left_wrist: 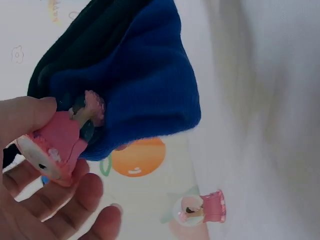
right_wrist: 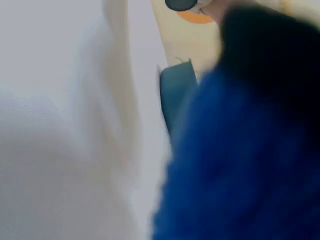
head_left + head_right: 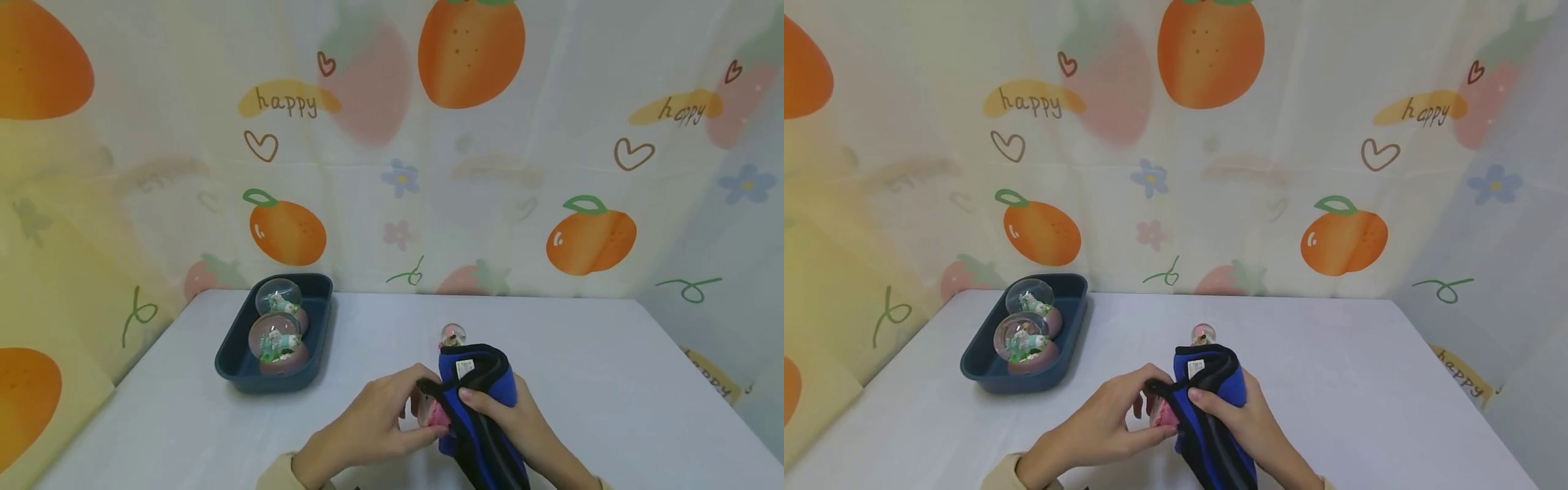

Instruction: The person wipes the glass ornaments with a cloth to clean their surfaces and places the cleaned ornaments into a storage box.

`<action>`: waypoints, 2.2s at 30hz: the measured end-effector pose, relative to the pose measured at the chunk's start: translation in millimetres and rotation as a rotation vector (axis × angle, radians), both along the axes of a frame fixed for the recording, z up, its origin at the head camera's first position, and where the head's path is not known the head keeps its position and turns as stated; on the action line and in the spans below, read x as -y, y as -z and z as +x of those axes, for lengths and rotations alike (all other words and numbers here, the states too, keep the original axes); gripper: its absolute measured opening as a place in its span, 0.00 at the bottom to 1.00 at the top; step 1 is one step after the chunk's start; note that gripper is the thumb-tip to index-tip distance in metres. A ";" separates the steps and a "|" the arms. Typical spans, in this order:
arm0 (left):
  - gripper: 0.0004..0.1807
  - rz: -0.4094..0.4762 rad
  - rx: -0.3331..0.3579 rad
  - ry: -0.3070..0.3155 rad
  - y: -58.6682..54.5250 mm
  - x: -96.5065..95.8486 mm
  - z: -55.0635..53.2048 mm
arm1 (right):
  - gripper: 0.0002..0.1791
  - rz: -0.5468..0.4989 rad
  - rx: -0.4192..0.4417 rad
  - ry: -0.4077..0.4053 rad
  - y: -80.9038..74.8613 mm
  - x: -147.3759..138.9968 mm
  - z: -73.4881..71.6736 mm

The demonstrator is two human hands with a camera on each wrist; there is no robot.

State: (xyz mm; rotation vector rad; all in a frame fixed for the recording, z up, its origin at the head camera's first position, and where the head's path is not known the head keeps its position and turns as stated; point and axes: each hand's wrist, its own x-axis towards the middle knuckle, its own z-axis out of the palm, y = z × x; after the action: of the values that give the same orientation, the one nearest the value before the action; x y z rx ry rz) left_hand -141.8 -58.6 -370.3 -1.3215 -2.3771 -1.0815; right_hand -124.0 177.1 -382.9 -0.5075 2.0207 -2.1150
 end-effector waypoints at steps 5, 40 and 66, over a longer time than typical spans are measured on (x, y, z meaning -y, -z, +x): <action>0.23 0.057 -0.162 0.023 -4.3 -0.5 1.7 | 0.10 -0.057 0.068 -0.198 0.3 -4.5 -3.1; 0.27 0.069 -0.070 -0.052 -1.6 -1.1 -1.5 | 0.14 -0.048 0.006 -0.084 -2.2 -2.5 2.1; 0.26 0.119 -0.076 -0.154 -1.6 0.2 -2.2 | 0.18 0.026 -0.130 0.046 -1.5 0.1 2.5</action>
State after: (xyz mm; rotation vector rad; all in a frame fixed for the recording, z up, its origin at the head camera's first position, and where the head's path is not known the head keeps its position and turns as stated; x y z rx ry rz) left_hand -143.9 -58.8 -368.7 -1.1010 -2.2782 -1.0897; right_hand -121.5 177.0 -381.5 -0.6148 2.1456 -2.1301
